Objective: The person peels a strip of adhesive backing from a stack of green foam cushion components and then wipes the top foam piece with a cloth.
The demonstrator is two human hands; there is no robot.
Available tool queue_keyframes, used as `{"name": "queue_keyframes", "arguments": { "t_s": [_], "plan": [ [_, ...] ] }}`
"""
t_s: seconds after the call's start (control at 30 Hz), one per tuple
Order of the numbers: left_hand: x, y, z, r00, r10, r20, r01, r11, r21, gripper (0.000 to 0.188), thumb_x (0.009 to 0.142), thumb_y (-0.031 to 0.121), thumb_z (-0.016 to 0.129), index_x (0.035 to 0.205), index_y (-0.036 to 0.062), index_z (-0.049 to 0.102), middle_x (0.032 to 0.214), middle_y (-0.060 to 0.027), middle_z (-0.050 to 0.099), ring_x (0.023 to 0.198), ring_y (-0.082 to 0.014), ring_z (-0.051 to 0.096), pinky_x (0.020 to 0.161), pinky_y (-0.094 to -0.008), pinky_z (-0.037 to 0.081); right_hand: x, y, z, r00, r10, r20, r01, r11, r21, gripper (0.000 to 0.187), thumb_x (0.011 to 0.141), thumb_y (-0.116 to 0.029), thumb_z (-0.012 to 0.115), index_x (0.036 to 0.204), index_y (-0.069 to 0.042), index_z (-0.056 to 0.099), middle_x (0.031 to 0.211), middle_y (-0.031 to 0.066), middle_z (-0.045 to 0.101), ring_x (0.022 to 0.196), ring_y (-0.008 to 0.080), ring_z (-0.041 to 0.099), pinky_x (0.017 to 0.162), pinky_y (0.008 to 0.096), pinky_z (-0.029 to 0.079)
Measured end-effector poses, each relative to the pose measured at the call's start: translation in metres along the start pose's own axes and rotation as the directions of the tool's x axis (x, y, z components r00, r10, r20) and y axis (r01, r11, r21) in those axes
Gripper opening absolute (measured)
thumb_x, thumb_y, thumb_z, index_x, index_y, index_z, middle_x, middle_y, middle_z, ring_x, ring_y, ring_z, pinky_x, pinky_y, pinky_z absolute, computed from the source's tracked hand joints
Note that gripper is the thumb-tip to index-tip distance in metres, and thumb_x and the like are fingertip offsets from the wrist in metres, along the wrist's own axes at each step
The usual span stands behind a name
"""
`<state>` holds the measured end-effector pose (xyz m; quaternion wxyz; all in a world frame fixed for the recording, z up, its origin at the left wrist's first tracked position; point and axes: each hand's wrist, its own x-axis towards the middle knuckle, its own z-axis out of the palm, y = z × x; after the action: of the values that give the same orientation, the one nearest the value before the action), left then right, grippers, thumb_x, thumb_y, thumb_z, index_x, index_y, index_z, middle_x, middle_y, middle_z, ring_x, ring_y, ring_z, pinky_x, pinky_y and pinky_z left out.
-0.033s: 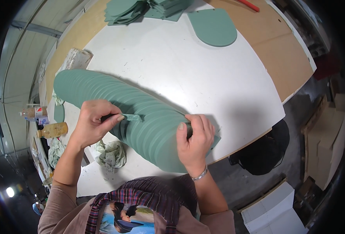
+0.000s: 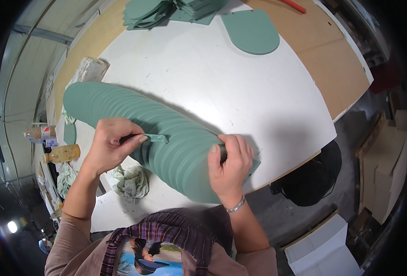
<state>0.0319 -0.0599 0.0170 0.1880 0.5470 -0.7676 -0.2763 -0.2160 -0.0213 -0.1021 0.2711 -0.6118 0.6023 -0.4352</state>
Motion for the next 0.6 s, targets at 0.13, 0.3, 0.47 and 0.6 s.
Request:
{"name": "queue_keyframes", "arguments": {
  "t_s": [0.13, 0.3, 0.47, 0.6],
  "plan": [
    [0.005, 0.003, 0.004, 1.0, -0.012, -0.023, 0.013, 1.0, 0.022, 0.008, 0.082, 0.004, 0.077, 0.082, -0.0014, 0.071, 0.066, -0.0097, 0.061, 0.056, -0.0211, 0.054, 0.054, -0.0328, 0.042, 0.0, 0.003, -0.001, 1.0, -0.004, -0.012, 0.004, 1.0, 0.0, 0.03, 0.094, -0.03, 0.058, 0.098, -0.001, 0.066, 0.091, 0.0135, 0.065, 0.084, 0.0336, 0.06, 0.079, 0.0422, 0.043],
    [0.0, -0.001, 0.003, 0.997, 0.062, -0.035, -0.061, 0.998, 0.025, 0.008, 0.082, 0.004, 0.077, 0.081, -0.0014, 0.07, 0.065, -0.0092, 0.06, 0.056, -0.0205, 0.053, 0.053, -0.0329, 0.041, 0.0, 0.001, 0.0, 1.0, -0.001, -0.006, 0.001, 1.0, 0.014, 0.031, 0.094, -0.03, 0.058, 0.097, -0.001, 0.066, 0.09, 0.0133, 0.065, 0.084, 0.0331, 0.06, 0.078, 0.0421, 0.043],
    [0.005, 0.003, 0.001, 0.998, -0.026, -0.055, 0.027, 0.999, 0.028, 0.011, 0.082, 0.007, 0.077, 0.081, -0.0017, 0.07, 0.065, -0.009, 0.061, 0.057, -0.0205, 0.055, 0.054, -0.0327, 0.041, -0.001, 0.004, 0.0, 1.0, -0.011, -0.02, 0.011, 1.0, 0.002, 0.031, 0.094, -0.03, 0.059, 0.096, 0.0, 0.066, 0.09, 0.0131, 0.065, 0.083, 0.0328, 0.06, 0.078, 0.0418, 0.042],
    [-0.007, 0.001, -0.005, 0.997, -0.048, -0.059, 0.05, 0.998, 0.036, 0.014, 0.083, 0.01, 0.077, 0.081, -0.0016, 0.07, 0.066, -0.0083, 0.062, 0.057, -0.0198, 0.055, 0.055, -0.0319, 0.041, 0.0, 0.001, 0.001, 1.0, -0.002, -0.013, 0.003, 1.0, 0.017, 0.03, 0.094, -0.029, 0.059, 0.096, 0.0, 0.066, 0.089, 0.0132, 0.065, 0.083, 0.0329, 0.06, 0.078, 0.0417, 0.042]
  ]
}}
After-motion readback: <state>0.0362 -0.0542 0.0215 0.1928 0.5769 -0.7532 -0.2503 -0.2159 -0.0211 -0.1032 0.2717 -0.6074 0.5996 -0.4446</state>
